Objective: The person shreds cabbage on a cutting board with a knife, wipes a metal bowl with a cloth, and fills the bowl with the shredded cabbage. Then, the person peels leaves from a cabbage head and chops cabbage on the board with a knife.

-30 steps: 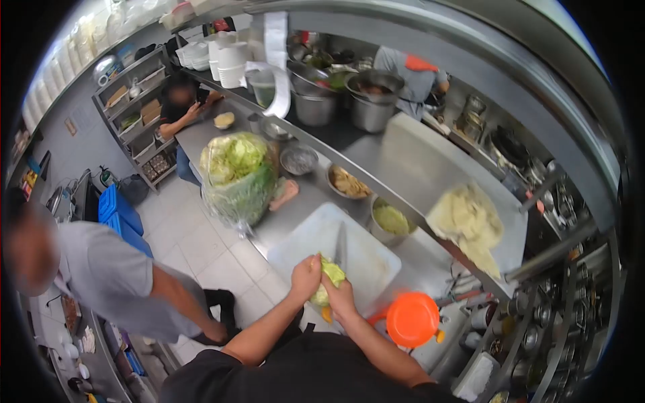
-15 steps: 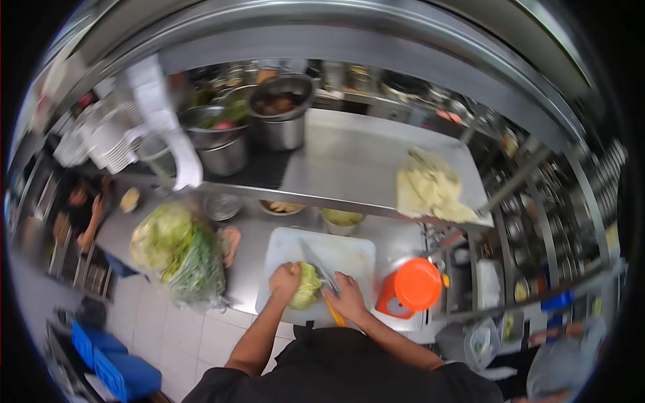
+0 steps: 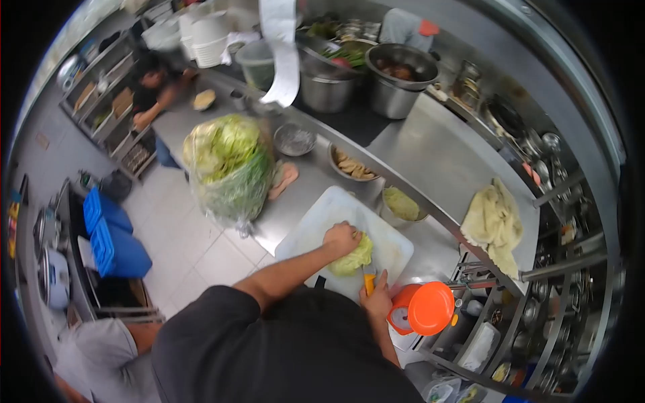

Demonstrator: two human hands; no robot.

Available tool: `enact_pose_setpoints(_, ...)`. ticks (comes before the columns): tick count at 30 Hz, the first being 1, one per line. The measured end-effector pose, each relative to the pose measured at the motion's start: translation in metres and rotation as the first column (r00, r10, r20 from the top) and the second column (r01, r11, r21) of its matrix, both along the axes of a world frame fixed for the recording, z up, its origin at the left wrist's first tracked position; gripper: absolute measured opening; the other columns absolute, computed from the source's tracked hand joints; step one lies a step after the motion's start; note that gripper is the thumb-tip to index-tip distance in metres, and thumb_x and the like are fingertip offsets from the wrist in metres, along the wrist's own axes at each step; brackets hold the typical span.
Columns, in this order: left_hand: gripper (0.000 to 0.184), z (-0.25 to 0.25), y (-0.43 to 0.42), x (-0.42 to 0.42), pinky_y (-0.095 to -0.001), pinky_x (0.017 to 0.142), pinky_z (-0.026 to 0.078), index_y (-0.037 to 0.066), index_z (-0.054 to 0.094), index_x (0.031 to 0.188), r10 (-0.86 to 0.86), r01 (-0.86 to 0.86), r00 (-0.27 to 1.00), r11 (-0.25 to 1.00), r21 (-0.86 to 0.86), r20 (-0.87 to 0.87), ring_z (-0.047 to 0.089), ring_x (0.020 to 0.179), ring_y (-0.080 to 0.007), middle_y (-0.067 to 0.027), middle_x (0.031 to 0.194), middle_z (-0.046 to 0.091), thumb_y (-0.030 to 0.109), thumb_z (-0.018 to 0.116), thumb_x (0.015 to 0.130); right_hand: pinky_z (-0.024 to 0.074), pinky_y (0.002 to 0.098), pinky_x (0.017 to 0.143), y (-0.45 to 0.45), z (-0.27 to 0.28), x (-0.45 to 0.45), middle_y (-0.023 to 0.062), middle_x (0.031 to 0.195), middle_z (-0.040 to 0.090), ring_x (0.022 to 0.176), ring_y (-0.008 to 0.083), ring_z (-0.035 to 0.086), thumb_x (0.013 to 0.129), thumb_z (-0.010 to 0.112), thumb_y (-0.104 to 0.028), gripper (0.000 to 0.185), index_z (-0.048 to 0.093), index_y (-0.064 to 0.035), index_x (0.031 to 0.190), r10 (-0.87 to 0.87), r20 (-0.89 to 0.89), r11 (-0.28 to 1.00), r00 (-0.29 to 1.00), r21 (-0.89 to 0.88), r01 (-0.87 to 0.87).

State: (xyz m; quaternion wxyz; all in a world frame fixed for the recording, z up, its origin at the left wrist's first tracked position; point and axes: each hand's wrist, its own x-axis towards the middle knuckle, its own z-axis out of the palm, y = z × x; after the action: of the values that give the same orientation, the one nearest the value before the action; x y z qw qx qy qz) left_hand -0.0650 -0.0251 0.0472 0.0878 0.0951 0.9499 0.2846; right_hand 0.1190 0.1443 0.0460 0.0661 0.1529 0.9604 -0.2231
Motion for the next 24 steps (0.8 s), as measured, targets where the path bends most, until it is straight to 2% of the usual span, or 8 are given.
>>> enact_pose_setpoints(3,0.042,-0.006,0.000,0.004,-0.0524,0.099,0.052,0.008,0.079,0.108,-0.011,0.007,0.994,1.000,-0.030,-0.111,0.066,0.115,-0.0361,-0.0160,0.112,0.071,0.045,0.064,0.097,0.0558,0.0559,0.093,0.000,0.017,0.003,0.0283,0.130,0.064,0.116,0.0460,0.066,0.090,0.071,-0.030,0.091,0.027,-0.0030,0.165,-0.046,0.045,0.999,0.998,0.003,0.046)
enact_pose_setpoints(4,0.042,-0.003,-0.002,-0.001,-0.0532,0.099,0.050,0.008,0.078,0.111,-0.012,0.004,0.987,0.999,-0.049,-0.163,0.066,0.115,-0.0354,-0.0151,0.112,0.071,0.045,0.065,0.096,0.0550,0.0558,0.095,0.005,0.005,0.006,0.0285,0.131,0.064,0.117,0.0463,0.066,0.090,0.071,-0.029,0.090,0.028,-0.0024,0.164,-0.021,-0.038,1.000,0.999,-0.016,0.021)
enact_pose_setpoints(6,0.046,-0.004,-0.006,-0.007,-0.0541,0.100,0.048,0.010,0.075,0.118,0.033,-0.036,0.996,0.999,-0.034,-0.086,0.066,0.117,-0.0346,-0.0152,0.116,0.071,0.049,0.065,0.096,0.0535,0.0555,0.098,0.021,-0.023,0.016,0.0289,0.131,0.063,0.119,0.0468,0.064,0.090,0.073,-0.028,0.087,0.032,-0.0010,0.162,0.024,-0.214,0.998,0.976,-0.045,-0.034)
enact_pose_setpoints(9,0.058,0.000,-0.009,-0.017,-0.0548,0.102,0.047,0.011,0.071,0.126,0.022,-0.021,0.998,1.000,-0.020,0.065,0.066,0.120,-0.0346,-0.0166,0.125,0.070,0.059,0.065,0.094,0.0506,0.0542,0.104,0.011,0.013,0.013,0.0299,0.131,0.063,0.120,0.0481,0.063,0.090,0.076,-0.029,0.085,0.037,0.0014,0.158,0.012,-0.063,1.000,0.998,-0.009,-0.013)
enact_pose_setpoints(13,0.077,0.011,-0.018,-0.034,-0.0544,0.107,0.048,0.009,0.069,0.132,-0.049,0.012,0.947,0.993,0.117,0.316,0.065,0.125,-0.0384,-0.0217,0.138,0.065,0.073,0.065,0.090,0.0507,0.0538,0.103,0.007,0.031,-0.006,0.0298,0.129,0.064,0.119,0.0491,0.062,0.089,0.078,-0.030,0.076,0.046,0.0024,0.151,0.064,-0.055,0.997,0.996,0.040,-0.062)
enact_pose_setpoints(16,0.086,-0.004,-0.027,-0.041,-0.0525,0.111,0.048,0.009,0.067,0.139,-0.108,0.042,0.957,0.970,0.240,0.270,0.065,0.127,-0.0423,-0.0252,0.141,0.063,0.076,0.066,0.087,0.0514,0.0544,0.101,-0.004,0.047,-0.030,0.0300,0.128,0.063,0.118,0.0495,0.062,0.090,0.077,-0.027,0.065,0.055,0.0029,0.144,0.047,-0.167,0.997,0.985,0.076,-0.035)
enact_pose_setpoints(20,0.083,-0.010,-0.063,-0.046,-0.0498,0.114,0.046,0.003,0.061,0.144,-0.265,0.202,0.961,0.872,0.446,0.083,0.058,0.133,-0.0450,-0.0280,0.143,0.059,0.066,0.071,0.090,0.0513,0.0543,0.099,-0.045,0.082,-0.068,0.0288,0.124,0.063,0.116,0.0497,0.061,0.091,0.076,-0.022,0.054,0.061,0.0044,0.135,-0.080,-0.285,0.996,0.955,0.006,0.085)
enact_pose_setpoints(24,0.072,0.039,-0.144,-0.046,-0.0476,0.114,0.047,0.001,0.059,0.144,-0.448,0.377,0.894,0.729,0.571,-0.017,0.057,0.134,-0.0432,-0.0271,0.145,0.058,0.054,0.072,0.097,0.0536,0.0505,0.093,-0.114,0.100,-0.103,0.0254,0.119,0.064,0.109,0.0451,0.064,0.091,0.076,-0.017,0.047,0.063,0.0039,0.131,-0.083,-0.394,0.995,0.915,0.013,0.096)
